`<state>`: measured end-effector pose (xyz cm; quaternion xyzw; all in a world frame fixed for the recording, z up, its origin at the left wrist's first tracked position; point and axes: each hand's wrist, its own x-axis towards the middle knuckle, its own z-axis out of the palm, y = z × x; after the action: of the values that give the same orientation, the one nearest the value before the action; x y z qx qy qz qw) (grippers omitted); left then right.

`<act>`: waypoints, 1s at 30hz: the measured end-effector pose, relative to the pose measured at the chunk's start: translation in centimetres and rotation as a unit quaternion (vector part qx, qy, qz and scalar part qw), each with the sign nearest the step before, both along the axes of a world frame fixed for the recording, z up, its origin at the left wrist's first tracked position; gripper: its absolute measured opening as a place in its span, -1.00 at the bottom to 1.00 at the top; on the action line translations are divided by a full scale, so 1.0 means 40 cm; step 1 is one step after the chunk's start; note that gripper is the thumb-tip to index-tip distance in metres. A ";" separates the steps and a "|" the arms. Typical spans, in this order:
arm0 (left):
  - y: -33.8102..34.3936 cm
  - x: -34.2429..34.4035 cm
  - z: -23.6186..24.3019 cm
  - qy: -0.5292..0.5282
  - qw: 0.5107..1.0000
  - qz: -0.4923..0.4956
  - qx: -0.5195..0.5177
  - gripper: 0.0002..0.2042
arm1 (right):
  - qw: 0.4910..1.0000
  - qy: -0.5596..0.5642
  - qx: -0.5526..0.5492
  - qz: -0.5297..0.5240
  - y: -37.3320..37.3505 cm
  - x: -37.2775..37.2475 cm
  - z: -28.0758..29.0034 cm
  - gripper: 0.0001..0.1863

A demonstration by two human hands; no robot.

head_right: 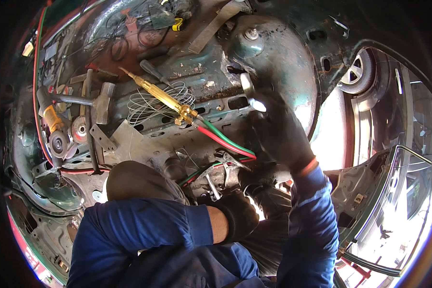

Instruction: The person works inside a car's wheel well, using pliers to trim a metal patch and repeatedly fitting it into a damaged area of the inner fender. They adjust the patch and reposition their hands to align the repair piece with the surrounding bodywork.

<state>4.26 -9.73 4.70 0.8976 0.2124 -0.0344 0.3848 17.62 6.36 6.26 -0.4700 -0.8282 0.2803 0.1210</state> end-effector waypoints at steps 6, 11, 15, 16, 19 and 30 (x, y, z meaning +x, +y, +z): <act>-0.080 0.010 0.020 -0.017 1.000 -0.022 0.013 -0.82 | 0.991 0.027 -0.130 0.009 -0.253 0.066 -0.041 -0.54; -0.157 0.004 0.027 -0.006 1.000 -0.024 0.001 -0.80 | 0.976 -0.028 -0.218 -0.010 -0.427 0.129 -0.295 -0.58; -0.215 0.021 -0.032 -0.057 0.997 0.037 0.043 -0.80 | 0.982 -0.086 -0.165 0.037 -0.504 0.190 -0.578 -0.56; -0.197 0.027 -0.022 -0.006 1.000 -0.023 0.014 -0.78 | 0.980 -0.098 -0.170 0.044 -0.504 0.184 -0.638 -0.56; -0.217 0.030 -0.023 -0.029 0.999 0.018 0.019 -0.80 | 0.951 -0.171 -0.255 0.032 -0.449 0.089 -0.605 -0.35; -0.194 -0.181 0.184 -0.213 0.949 0.226 0.045 -0.75 | 0.977 -0.049 -0.182 0.096 -0.401 0.152 -0.396 -0.49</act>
<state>-2.98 -17.51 12.06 0.8287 0.3246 0.2549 0.3781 23.71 -9.69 -9.56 -0.4160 -0.8093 0.4132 -0.0349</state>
